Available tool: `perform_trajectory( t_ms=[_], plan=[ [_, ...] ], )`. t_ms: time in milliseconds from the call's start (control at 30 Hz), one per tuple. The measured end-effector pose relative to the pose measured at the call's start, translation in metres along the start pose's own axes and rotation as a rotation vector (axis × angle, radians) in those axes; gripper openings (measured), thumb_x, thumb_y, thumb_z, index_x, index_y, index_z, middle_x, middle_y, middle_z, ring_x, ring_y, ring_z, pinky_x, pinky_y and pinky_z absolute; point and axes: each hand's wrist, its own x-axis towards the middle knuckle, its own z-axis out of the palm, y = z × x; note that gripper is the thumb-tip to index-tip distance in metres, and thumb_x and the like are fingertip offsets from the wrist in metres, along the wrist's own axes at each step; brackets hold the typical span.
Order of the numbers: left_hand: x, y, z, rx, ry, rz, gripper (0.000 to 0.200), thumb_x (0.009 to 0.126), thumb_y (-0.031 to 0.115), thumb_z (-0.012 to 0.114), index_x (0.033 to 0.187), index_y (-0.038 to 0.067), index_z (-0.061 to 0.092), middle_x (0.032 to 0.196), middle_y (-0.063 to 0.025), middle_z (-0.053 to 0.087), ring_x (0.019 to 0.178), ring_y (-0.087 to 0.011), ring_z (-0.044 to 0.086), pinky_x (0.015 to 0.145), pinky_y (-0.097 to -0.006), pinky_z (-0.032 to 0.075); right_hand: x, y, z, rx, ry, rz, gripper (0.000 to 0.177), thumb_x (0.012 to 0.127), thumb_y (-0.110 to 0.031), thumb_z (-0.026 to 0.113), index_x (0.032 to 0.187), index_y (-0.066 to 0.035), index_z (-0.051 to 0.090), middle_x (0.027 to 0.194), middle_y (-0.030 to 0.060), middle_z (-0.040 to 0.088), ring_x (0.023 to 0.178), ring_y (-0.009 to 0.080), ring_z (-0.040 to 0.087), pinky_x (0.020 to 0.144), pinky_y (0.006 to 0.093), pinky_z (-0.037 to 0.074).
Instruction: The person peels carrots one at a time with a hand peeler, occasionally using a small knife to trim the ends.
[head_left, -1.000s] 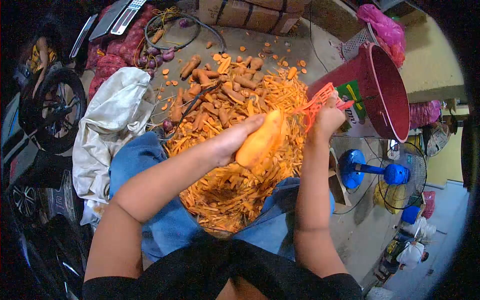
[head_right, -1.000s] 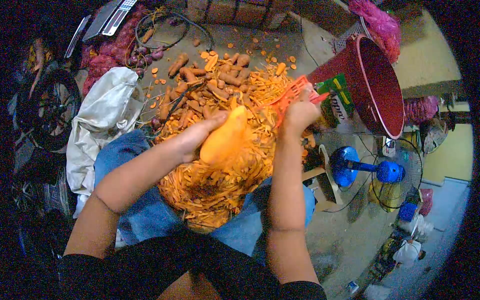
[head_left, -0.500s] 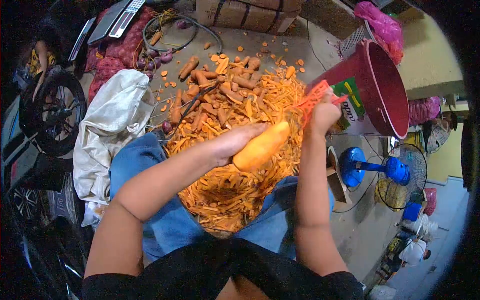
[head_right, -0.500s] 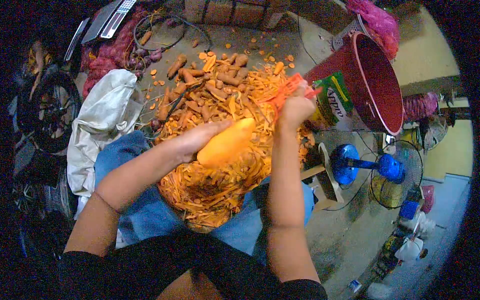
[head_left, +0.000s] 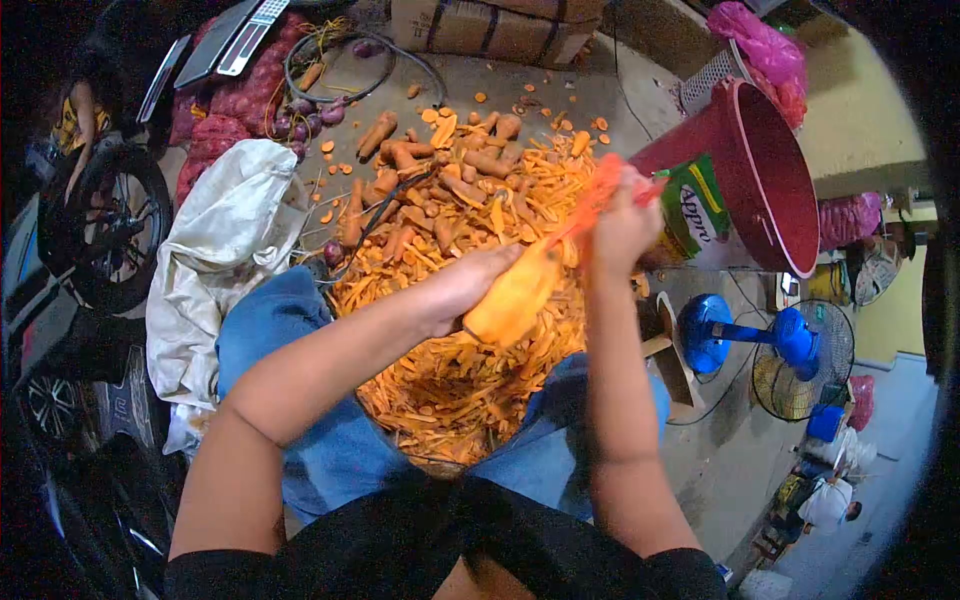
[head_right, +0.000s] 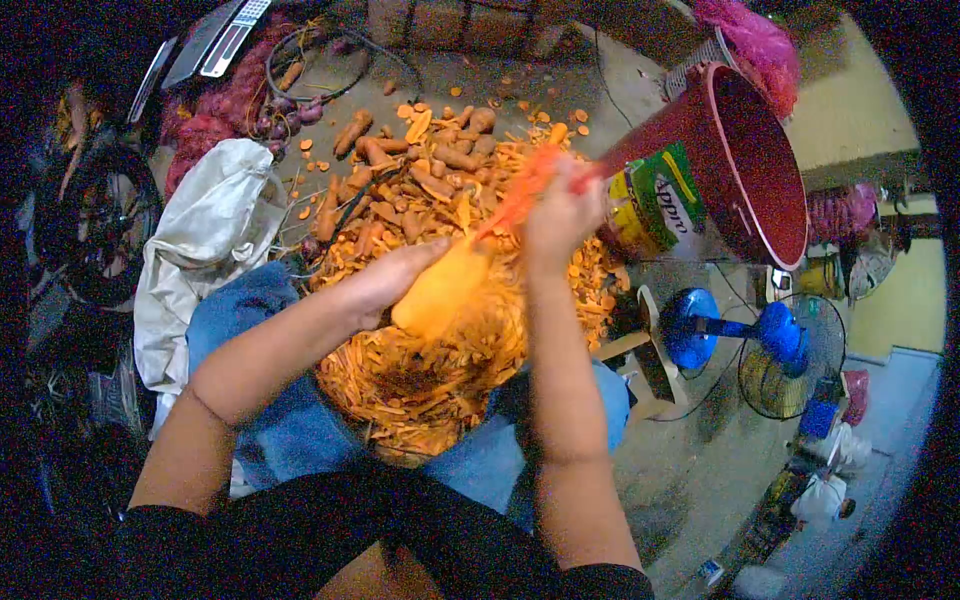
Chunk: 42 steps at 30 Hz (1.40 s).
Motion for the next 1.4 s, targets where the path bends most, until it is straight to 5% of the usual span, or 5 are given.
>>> perform_trajectory(
  t_ms=[167,533,867,1100,1400],
  plan=[
    [0.005,-0.012,-0.006,0.120,-0.093,0.131,0.040,0.084,0.030,0.032,0.114,0.006,0.036,0.109,-0.0056,0.045,0.096,-0.0114,0.045,0.079,-0.0241,0.037,0.034,0.034,-0.027,-0.110,0.095,0.495,0.032,0.077,-0.024,0.048,0.057,0.000,0.047,0.051,0.0034,0.046,0.047,0.0128,0.039,0.045,0.0303,0.033],
    [0.010,-0.001,-0.005,-0.333,0.150,0.077,0.032,0.085,0.028,0.025,0.097,0.006,0.045,0.083,-0.0050,0.054,0.070,-0.0109,0.053,0.064,-0.0231,0.044,-0.059,-0.079,0.012,0.017,-0.291,-0.013,0.020,0.079,-0.019,0.047,0.071,-0.002,0.051,0.054,0.0008,0.045,0.049,0.0085,0.039,0.046,0.0246,0.034],
    [0.001,0.004,0.002,0.033,-0.012,0.029,0.037,0.084,0.030,0.033,0.109,0.004,0.041,0.101,-0.0044,0.050,0.084,-0.0108,0.050,0.072,-0.0231,0.041,0.008,0.040,-0.002,-0.278,0.037,0.063,0.036,0.076,-0.024,0.049,0.062,0.009,0.044,0.054,0.0101,0.048,0.049,0.0223,0.040,0.051,0.0327,0.035],
    [-0.021,0.001,0.001,0.406,-0.099,0.294,0.039,0.084,0.031,0.030,0.111,0.004,0.039,0.106,-0.0058,0.047,0.090,-0.0109,0.048,0.073,-0.0237,0.040,0.039,0.058,-0.036,0.064,0.097,0.538,0.027,0.077,-0.021,0.049,0.059,-0.002,0.045,0.050,-0.0005,0.042,0.043,0.0090,0.033,0.040,0.0269,0.027],
    [0.012,-0.003,-0.025,-0.199,0.197,0.095,0.035,0.083,0.032,0.031,0.103,0.007,0.044,0.090,-0.0045,0.053,0.075,-0.0133,0.053,0.065,-0.0272,0.044,-0.037,-0.066,0.004,0.069,-0.224,0.181,0.022,0.080,-0.021,0.044,0.069,-0.002,0.047,0.064,-0.0002,0.044,0.061,0.0066,0.040,0.056,0.0203,0.033]
  ],
)
